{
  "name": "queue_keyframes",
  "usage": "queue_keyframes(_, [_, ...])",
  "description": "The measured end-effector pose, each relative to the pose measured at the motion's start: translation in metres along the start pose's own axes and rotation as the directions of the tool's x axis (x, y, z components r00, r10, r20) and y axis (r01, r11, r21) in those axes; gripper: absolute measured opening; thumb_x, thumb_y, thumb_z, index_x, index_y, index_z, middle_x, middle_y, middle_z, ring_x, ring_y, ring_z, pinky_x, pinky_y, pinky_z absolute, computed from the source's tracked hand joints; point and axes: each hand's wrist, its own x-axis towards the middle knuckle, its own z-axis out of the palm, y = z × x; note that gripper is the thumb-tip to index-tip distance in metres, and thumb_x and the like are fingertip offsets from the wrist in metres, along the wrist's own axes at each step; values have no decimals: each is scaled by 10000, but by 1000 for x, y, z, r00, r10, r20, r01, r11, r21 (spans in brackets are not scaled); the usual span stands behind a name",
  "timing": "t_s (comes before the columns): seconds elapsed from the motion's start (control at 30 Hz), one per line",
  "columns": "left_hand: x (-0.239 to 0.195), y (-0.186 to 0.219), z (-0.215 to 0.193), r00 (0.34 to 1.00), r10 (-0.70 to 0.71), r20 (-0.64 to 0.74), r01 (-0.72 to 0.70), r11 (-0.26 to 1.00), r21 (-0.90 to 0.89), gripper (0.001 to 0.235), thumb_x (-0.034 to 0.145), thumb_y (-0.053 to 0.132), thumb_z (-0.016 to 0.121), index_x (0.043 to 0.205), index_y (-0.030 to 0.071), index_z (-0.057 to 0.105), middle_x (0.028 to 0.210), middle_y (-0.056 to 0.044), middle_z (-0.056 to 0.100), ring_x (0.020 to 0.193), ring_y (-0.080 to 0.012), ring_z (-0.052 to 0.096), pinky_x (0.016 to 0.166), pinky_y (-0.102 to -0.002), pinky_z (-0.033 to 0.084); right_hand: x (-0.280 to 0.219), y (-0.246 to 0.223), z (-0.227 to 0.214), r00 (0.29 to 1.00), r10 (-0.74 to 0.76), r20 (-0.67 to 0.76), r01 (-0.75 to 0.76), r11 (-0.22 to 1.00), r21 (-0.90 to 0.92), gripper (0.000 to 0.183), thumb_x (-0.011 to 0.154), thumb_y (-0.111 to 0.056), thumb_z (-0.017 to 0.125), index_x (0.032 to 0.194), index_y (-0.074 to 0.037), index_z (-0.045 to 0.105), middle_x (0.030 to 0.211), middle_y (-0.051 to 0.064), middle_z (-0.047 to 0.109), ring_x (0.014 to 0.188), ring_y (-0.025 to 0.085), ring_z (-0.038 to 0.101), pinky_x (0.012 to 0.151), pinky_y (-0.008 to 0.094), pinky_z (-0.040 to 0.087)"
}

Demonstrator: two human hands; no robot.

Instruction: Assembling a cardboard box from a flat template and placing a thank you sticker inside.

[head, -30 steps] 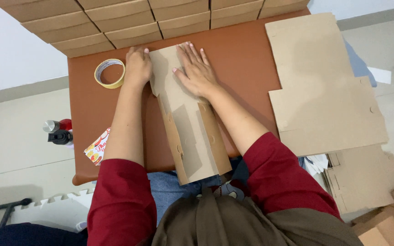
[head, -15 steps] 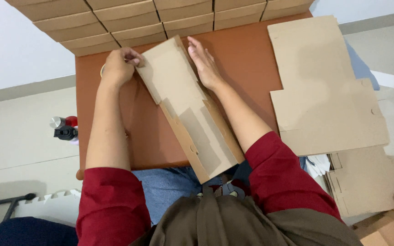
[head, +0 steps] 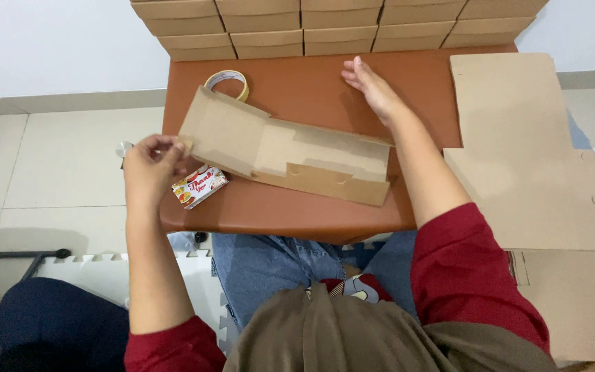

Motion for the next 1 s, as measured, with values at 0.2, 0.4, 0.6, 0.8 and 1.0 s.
queue_keyframes(0.2, [-83, 8, 8, 937, 328, -121, -216, 815, 538, 285, 917, 183, 784, 1086, -12, 663, 982, -237, 630, 1007, -468, 595, 876, -574, 480, -116, -30, -41, 950, -311, -22, 292, 911, -292, 418, 1098, -286, 487, 1460, -78, 496, 1400, 253, 550, 1336, 430, 495, 1116, 583, 344])
queue_keyframes(0.4, [-100, 45, 68, 723, 689, 53, -646, 648, 404, 359, 896, 31, 706, 1242, 98, 640, 1151, -77, 605, 1045, -314, 581, 898, -448, 420, -213, 18, -33, 977, -165, -139, 105, 927, -359, 498, 917, -131, 702, 1389, -14, 595, 1259, 292, 605, 1129, 464, 631, 950, 534, 507])
queue_keyframes(0.6, [-100, 51, 187, 511, 700, 499, -856, 467, 222, 473, 908, 156, 719, 1352, 43, 602, 1163, -152, 683, 1169, -289, 613, 1036, -432, 410, -203, 85, 5, 941, -214, -262, 60, 868, -493, 264, 917, -158, 760, 1144, -28, 728, 1073, 152, 660, 997, 311, 709, 879, 382, 579])
queue_keyframes(0.8, [-108, 34, 192, 517, 788, 336, -846, 531, 57, 144, 858, 3, 726, 963, 99, 706, 810, -33, 632, 869, -256, 687, 951, -398, 509, -201, 97, 13, 889, -266, -373, 63, 877, -476, 168, 942, -146, 733, 985, 12, 700, 954, 166, 663, 868, 346, 697, 732, 434, 575])
queue_keyframes(1.0, [-128, 16, 190, 413, 868, 276, -910, 404, 94, 111, 853, 72, 770, 908, 155, 721, 882, 17, 651, 837, -186, 661, 906, -396, 524, -204, 51, 18, 796, -526, -299, 306, 776, -551, 76, 966, -99, 697, 978, -30, 669, 1186, 135, 538, 1132, 411, 605, 994, 517, 497])
